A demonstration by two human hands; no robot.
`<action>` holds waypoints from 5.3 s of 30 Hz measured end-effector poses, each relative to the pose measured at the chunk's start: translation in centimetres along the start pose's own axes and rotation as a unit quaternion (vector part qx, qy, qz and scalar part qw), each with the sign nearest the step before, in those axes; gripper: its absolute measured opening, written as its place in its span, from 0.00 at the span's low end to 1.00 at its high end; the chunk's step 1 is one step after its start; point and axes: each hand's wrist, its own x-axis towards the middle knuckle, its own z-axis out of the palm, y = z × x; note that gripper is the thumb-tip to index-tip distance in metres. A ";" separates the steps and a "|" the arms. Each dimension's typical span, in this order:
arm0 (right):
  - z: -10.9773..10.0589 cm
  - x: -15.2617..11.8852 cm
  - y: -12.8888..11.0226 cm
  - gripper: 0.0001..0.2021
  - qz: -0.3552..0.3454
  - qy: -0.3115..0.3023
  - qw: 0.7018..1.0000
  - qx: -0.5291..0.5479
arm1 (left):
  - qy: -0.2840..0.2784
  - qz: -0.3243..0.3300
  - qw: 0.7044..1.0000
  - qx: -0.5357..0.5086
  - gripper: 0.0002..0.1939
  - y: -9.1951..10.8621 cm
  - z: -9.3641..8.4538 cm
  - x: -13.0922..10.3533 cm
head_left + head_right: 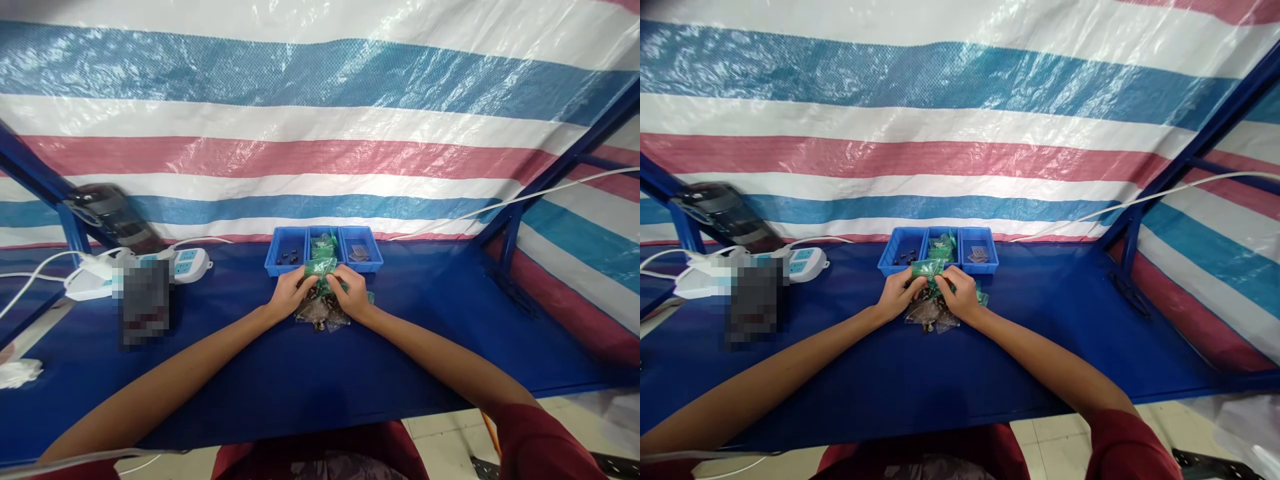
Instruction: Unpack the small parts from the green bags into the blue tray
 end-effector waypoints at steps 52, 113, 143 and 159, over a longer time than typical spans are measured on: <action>0.0 -0.1 0.2 0.08 -0.057 -0.008 0.998 0.000 | 0.014 0.097 0.994 0.042 0.17 -0.5 0.2 -0.1; 0.3 -0.3 0.6 0.10 -0.045 0.020 0.999 -0.004 | 0.032 0.099 0.991 0.087 0.16 -0.5 0.3 -0.2; -0.5 1.8 -0.8 0.14 0.061 -0.059 0.995 0.048 | 0.093 0.089 0.991 0.041 0.18 -0.2 -0.2 -0.2; -3.0 4.5 -1.5 0.21 0.154 -0.259 0.951 0.073 | 0.048 0.038 0.998 -0.001 0.20 -0.1 0.0 -0.3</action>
